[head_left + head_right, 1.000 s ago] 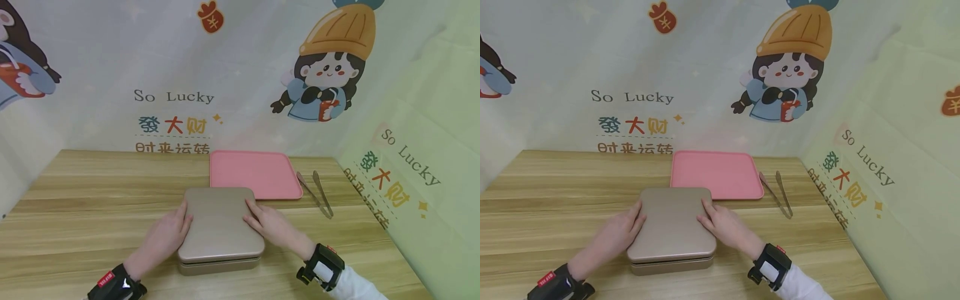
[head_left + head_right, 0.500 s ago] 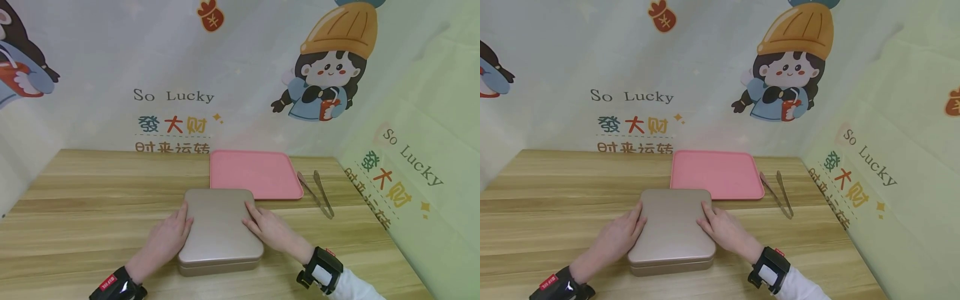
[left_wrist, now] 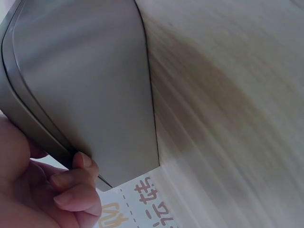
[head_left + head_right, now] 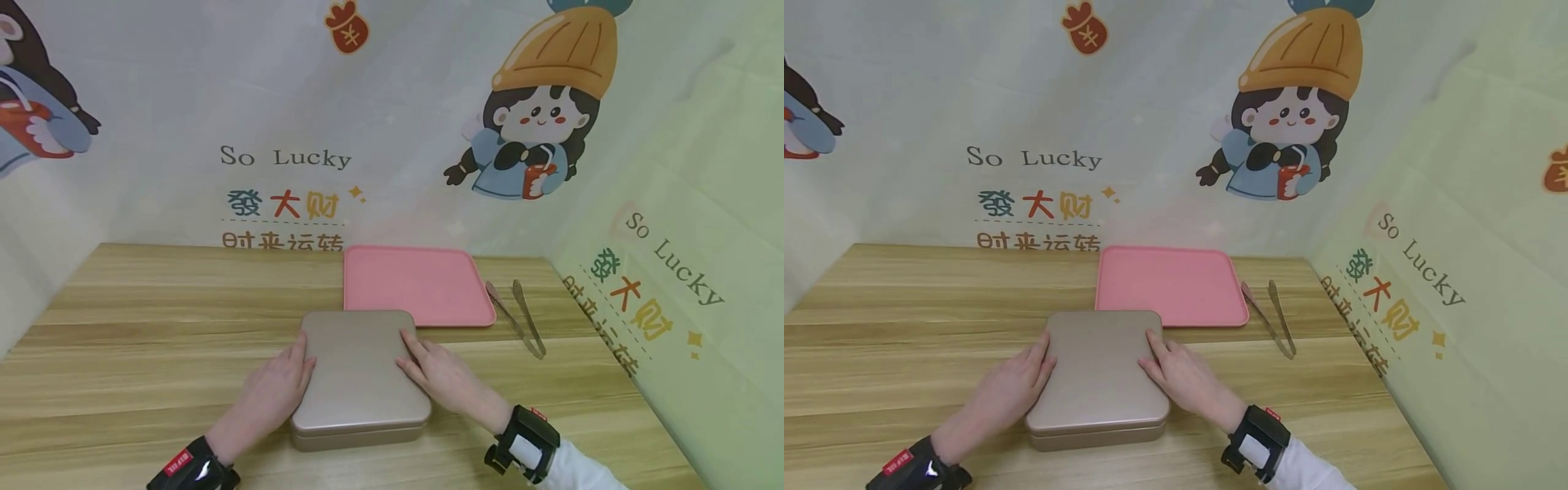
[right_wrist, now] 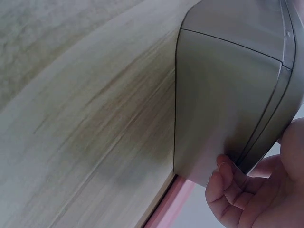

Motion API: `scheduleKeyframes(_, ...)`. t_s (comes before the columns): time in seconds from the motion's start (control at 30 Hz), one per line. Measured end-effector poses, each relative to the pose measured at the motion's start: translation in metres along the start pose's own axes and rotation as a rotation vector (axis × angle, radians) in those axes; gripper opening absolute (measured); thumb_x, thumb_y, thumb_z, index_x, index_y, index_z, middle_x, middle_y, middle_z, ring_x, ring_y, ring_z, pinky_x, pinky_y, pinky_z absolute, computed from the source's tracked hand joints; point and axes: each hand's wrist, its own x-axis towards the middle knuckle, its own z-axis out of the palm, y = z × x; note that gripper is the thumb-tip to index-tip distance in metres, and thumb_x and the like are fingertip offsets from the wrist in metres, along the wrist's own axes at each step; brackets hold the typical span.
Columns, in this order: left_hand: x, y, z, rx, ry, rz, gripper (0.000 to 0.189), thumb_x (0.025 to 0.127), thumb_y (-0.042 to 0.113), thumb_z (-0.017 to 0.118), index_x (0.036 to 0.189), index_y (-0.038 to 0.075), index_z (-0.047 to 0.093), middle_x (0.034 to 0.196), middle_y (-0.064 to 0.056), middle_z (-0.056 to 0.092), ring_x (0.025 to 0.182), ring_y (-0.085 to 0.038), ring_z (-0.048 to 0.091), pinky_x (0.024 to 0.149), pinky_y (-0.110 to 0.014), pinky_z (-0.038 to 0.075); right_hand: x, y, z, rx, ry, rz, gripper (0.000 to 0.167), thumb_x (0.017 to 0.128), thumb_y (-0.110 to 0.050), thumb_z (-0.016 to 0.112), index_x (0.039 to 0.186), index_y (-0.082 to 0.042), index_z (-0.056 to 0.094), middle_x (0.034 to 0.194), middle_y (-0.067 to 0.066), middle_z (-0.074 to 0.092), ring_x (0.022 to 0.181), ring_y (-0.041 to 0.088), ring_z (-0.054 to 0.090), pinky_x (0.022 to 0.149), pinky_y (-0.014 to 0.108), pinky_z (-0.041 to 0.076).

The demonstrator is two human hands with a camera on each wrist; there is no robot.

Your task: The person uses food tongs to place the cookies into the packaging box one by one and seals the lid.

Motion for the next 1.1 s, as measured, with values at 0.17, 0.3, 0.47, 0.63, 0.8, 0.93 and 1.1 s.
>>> scheduleKeyframes(0.17,0.001,0.0,0.001,0.001,0.001,-0.001,0.05,0.106,0.013,0.054,0.143,-0.02,0.043,0.121,-0.039,0.063,0.101,-0.049,0.069,0.073,-0.054,0.061,0.0,0.0,0.002,0.007,0.02,0.0,0.055,0.109,-0.025,0.053,0.151,0.01,0.043,0.125,0.035,0.063,0.113,0.046,0.067,0.094,0.055,0.056)
scheduleKeyframes(0.3,-0.002,0.002,0.002,0.023,0.013,0.012,0.051,0.105,0.012,0.056,0.142,-0.021,0.043,0.114,-0.037,0.066,0.092,-0.046,0.071,0.066,-0.05,0.061,-0.004,-0.003,0.002,0.013,0.021,0.005,0.055,0.109,-0.024,0.053,0.151,0.01,0.043,0.121,0.034,0.064,0.11,0.047,0.067,0.092,0.056,0.056)
scheduleKeyframes(0.47,-0.006,0.005,0.007,0.093,0.055,0.053,0.051,0.103,0.01,0.059,0.14,-0.022,0.044,0.098,-0.031,0.068,0.076,-0.038,0.071,0.055,-0.042,0.058,-0.011,-0.006,0.002,0.015,-0.001,0.034,0.058,0.109,-0.023,0.052,0.154,0.01,0.038,0.116,0.032,0.064,0.104,0.043,0.067,0.089,0.054,0.056)
scheduleKeyframes(0.63,-0.003,0.008,0.005,0.121,0.038,0.053,0.051,0.103,0.01,0.058,0.141,-0.022,0.044,0.093,-0.028,0.067,0.068,-0.033,0.067,0.049,-0.038,0.054,-0.012,-0.006,0.001,0.04,-0.013,0.046,0.058,0.109,-0.021,0.05,0.155,0.01,0.035,0.115,0.032,0.064,0.103,0.042,0.067,0.09,0.054,0.055)
scheduleKeyframes(0.8,-0.004,0.008,0.003,0.127,0.026,0.038,0.051,0.104,0.01,0.057,0.141,-0.022,0.043,0.091,-0.028,0.067,0.067,-0.032,0.066,0.049,-0.037,0.053,-0.011,-0.005,0.002,0.076,-0.034,0.054,0.059,0.11,-0.023,0.049,0.157,0.009,0.033,0.118,0.029,0.064,0.104,0.039,0.067,0.092,0.053,0.055)
scheduleKeyframes(0.93,-0.007,0.007,0.005,0.126,0.023,0.033,0.051,0.103,0.01,0.058,0.141,-0.021,0.044,0.09,-0.027,0.066,0.067,-0.032,0.065,0.048,-0.038,0.053,-0.013,-0.004,0.004,0.102,-0.058,0.063,0.06,0.11,-0.025,0.048,0.158,0.008,0.031,0.123,0.03,0.063,0.11,0.04,0.066,0.095,0.053,0.054)
scheduleKeyframes(1.1,-0.003,0.005,0.002,0.112,-0.005,0.031,0.049,0.103,0.012,0.059,0.138,-0.019,0.046,0.098,-0.031,0.067,0.074,-0.039,0.069,0.05,-0.041,0.056,-0.01,0.0,-0.001,0.129,-0.082,0.055,0.062,0.11,-0.029,0.049,0.157,0.009,0.032,0.126,0.034,0.063,0.114,0.042,0.067,0.098,0.052,0.054)
